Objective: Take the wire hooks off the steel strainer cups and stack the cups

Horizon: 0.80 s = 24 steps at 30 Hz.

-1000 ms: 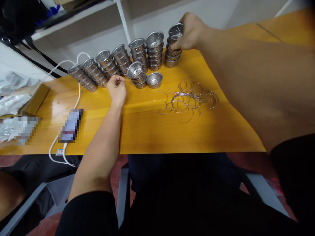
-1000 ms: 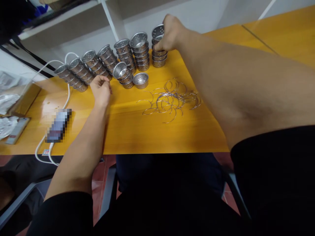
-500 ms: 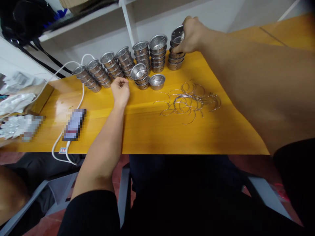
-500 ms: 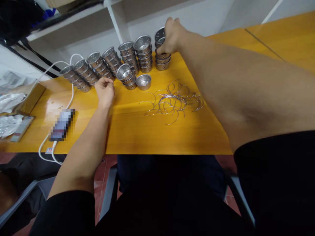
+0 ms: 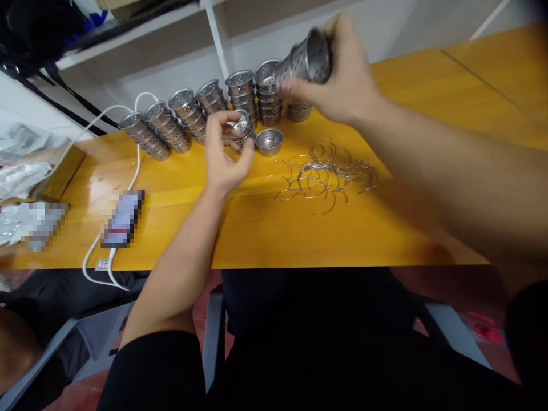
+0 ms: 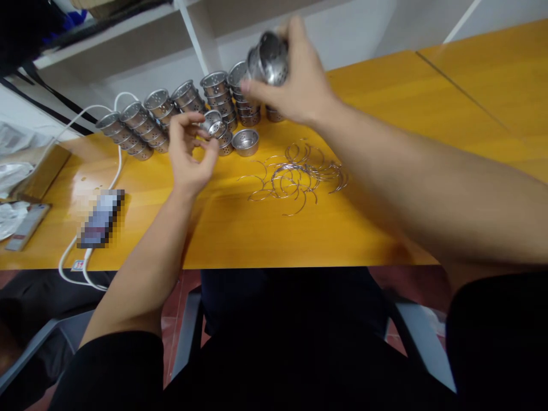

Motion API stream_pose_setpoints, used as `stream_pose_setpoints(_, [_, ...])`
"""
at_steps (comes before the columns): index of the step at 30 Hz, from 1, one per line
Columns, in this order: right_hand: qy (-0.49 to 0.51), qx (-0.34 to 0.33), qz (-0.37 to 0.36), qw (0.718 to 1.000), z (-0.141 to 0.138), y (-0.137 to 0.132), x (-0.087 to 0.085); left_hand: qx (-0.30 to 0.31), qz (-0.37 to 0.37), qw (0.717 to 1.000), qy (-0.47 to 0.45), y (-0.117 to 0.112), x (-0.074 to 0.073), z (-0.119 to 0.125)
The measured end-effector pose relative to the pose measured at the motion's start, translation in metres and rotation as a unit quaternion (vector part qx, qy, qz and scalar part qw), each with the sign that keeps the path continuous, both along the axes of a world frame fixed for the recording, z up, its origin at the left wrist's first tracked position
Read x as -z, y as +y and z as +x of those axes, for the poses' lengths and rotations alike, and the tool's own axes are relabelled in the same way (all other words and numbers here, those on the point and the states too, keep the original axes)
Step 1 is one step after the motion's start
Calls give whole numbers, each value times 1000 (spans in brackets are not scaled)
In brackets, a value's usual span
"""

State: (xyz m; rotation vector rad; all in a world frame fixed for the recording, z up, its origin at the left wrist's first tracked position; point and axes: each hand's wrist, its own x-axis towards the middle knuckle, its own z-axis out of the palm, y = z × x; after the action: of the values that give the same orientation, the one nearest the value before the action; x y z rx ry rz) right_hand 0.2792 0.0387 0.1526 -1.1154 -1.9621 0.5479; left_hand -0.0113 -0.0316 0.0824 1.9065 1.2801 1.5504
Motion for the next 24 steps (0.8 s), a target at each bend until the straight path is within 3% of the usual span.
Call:
stream_pose_setpoints(3, [46, -41, 19, 998, 1, -40, 24, 75, -41, 996, 33, -13, 1, 23])
stream_pose_setpoints(6, [3, -57, 10, 998, -7, -69, 44, 123, -58, 989, 54, -13, 7, 31])
stream_pose_setpoints(8, [-16, -60, 7, 998, -8, -75, 51, 129, -70, 988, 56, -10, 11, 30])
stream_pose_setpoints(11, [17, -65, 47, 997, 9, -64, 55, 116, -92, 988, 42, -5, 17, 25])
stream_pose_setpoints(13, [29, -26, 98, 994, 33, -46, 59, 108, -95, 989, 33, 1, 22, 18])
stream_pose_setpoints(15, [-21, 69, 110, 991, 63, -28, 66, 109, -82, 990, 29, 11, 33, 9])
stream_pose_setpoints(19, [-108, 249, -39, 962, 107, -8, 79, 140, -39, 989, 21, 43, 65, -12])
stream_pose_setpoints(24, [-168, 291, -124, 934, 112, -11, 83, 175, -8, 984, 13, 72, 93, -26])
